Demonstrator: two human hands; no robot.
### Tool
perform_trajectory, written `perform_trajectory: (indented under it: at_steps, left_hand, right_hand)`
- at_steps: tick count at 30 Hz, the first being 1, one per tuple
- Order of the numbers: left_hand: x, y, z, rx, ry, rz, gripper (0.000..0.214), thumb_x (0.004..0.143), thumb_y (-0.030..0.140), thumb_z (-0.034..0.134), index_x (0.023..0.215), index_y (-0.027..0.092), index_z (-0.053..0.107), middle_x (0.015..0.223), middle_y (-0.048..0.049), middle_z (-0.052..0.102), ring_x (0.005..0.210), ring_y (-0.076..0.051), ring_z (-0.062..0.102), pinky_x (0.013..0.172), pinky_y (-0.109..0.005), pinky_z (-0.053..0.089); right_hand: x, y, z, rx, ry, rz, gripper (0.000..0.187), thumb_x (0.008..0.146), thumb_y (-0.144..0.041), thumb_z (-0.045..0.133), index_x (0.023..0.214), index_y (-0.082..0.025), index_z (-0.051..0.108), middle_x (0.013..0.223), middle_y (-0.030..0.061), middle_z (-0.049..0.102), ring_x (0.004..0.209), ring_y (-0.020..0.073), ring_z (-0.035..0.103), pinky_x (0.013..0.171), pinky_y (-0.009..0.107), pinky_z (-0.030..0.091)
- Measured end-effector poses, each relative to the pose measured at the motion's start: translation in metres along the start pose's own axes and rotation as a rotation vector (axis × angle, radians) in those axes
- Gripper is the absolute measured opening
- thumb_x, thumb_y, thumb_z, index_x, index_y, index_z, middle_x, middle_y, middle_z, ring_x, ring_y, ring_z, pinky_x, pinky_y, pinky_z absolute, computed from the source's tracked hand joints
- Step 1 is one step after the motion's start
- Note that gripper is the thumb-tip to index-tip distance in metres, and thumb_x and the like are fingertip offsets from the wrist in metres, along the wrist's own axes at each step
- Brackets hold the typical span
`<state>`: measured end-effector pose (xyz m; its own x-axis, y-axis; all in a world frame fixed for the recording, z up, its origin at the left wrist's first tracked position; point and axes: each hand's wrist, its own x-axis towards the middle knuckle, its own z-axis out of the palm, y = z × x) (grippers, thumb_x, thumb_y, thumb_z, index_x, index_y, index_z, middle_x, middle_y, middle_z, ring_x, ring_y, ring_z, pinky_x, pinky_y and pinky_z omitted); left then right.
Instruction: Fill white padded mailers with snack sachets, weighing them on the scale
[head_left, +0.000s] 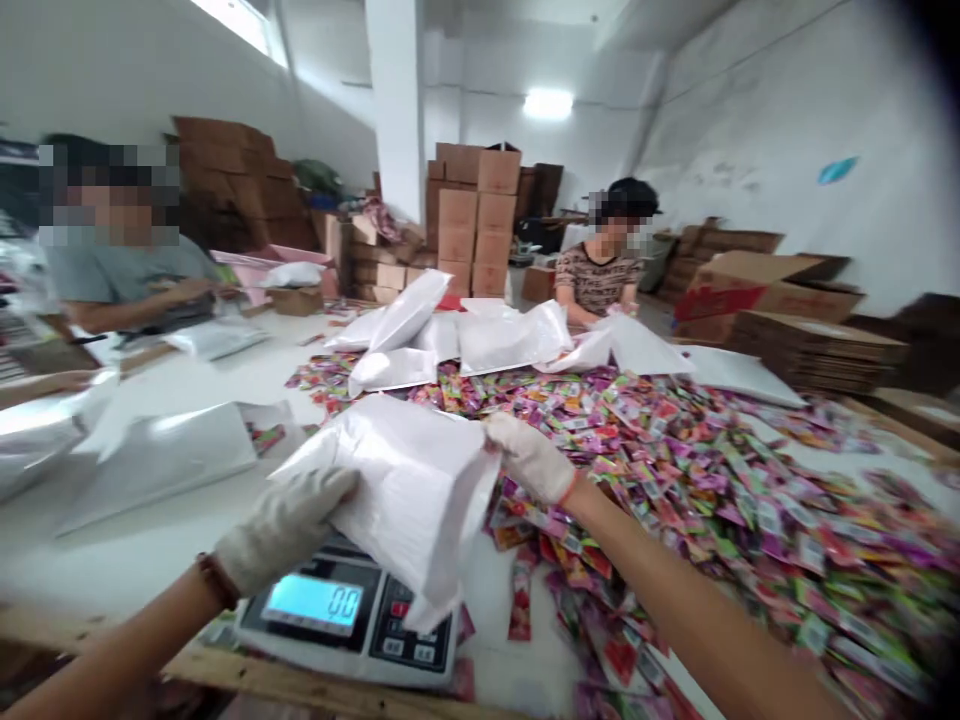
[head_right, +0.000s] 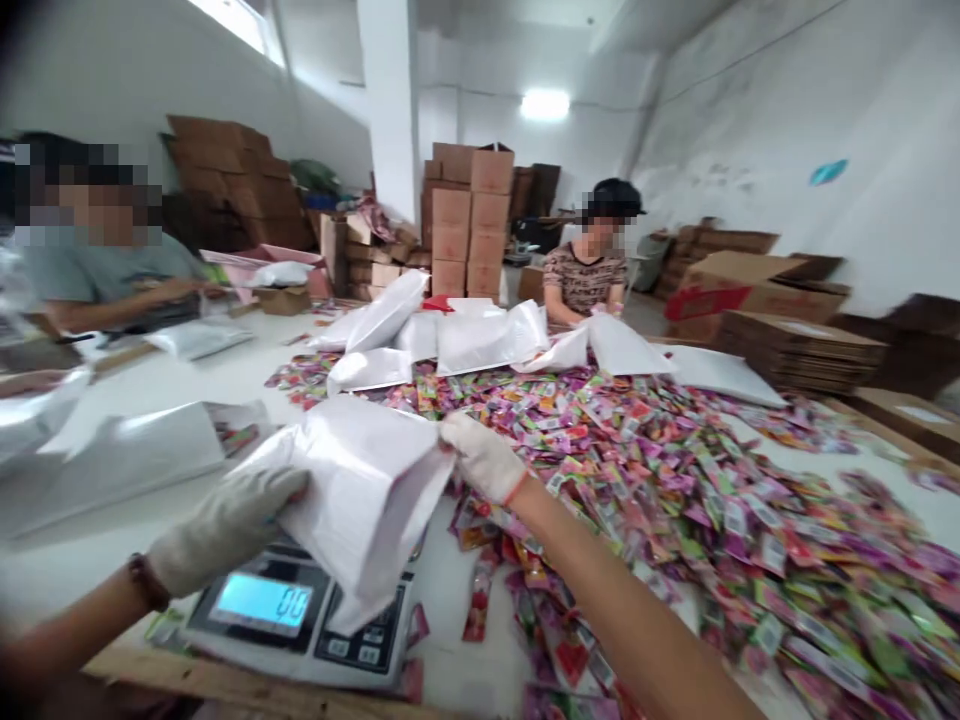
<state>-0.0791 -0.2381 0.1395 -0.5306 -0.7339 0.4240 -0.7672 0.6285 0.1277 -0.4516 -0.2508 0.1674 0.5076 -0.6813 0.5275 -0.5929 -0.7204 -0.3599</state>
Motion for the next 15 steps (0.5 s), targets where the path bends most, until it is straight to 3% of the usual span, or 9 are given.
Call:
perform_trajectory:
  at_steps: [2, 4, 8, 11, 15]
  left_hand:
    - [-0.014, 0.004, -0.003, 0.024, -0.011, 0.005, 0.033, 0.076, 0.013, 0.058, 0.106, 0.024, 0.066, 0.105, -0.0055, 0.071, 0.096, -0.022, 0.067, 0.089, -0.033, 0.053]
    - [-0.017, 0.016, -0.012, 0.012, -0.003, 0.008, 0.033, 0.075, 0.015, 0.057, 0.106, 0.023, 0.065, 0.105, -0.0063, 0.069, 0.094, -0.022, 0.066, 0.083, -0.032, 0.052]
    - [-0.002, 0.045, -0.046, -0.106, -0.001, -0.063, 0.014, 0.09, 0.027, 0.052, 0.092, 0.018, 0.062, 0.087, -0.0038, 0.063, 0.075, -0.017, 0.058, 0.069, -0.03, 0.044]
    - [0.015, 0.064, -0.066, -0.233, 0.029, -0.113, 0.017, 0.092, 0.03, 0.052, 0.086, 0.016, 0.061, 0.08, -0.0018, 0.057, 0.071, -0.014, 0.052, 0.066, -0.029, 0.039]
    - [0.031, 0.084, -0.08, -0.338, 0.086, -0.153, 0.017, 0.09, 0.029, 0.055, 0.084, 0.016, 0.063, 0.076, -0.0007, 0.056, 0.071, -0.013, 0.051, 0.067, -0.029, 0.038]
  right_hand:
    - [-0.042, 0.003, 0.004, -0.016, 0.07, 0.109, 0.03, 0.087, -0.007, 0.042, 0.108, -0.017, 0.061, 0.103, 0.0078, 0.06, 0.1, 0.0192, 0.058, 0.093, 0.032, 0.048]
    - [-0.086, 0.004, 0.001, -0.148, 0.079, 0.319, 0.041, 0.089, -0.011, 0.042, 0.128, -0.017, 0.056, 0.12, 0.0119, 0.06, 0.116, 0.0226, 0.056, 0.103, 0.038, 0.045]
    - [-0.164, 0.008, -0.005, -0.547, -0.219, 0.715, 0.056, 0.086, -0.026, 0.058, 0.14, -0.014, 0.05, 0.133, 0.0183, 0.055, 0.115, 0.0325, 0.059, 0.093, 0.043, 0.05]
    - [-0.198, 0.016, -0.007, -0.709, -0.385, 0.735, 0.044, 0.087, -0.022, 0.056, 0.13, -0.016, 0.059, 0.13, 0.0175, 0.056, 0.102, 0.0308, 0.064, 0.081, 0.041, 0.051]
    - [-0.203, 0.023, -0.022, -0.743, -0.259, 0.65, 0.027, 0.088, -0.018, 0.052, 0.112, -0.017, 0.064, 0.123, 0.0164, 0.061, 0.105, 0.0301, 0.064, 0.085, 0.041, 0.051]
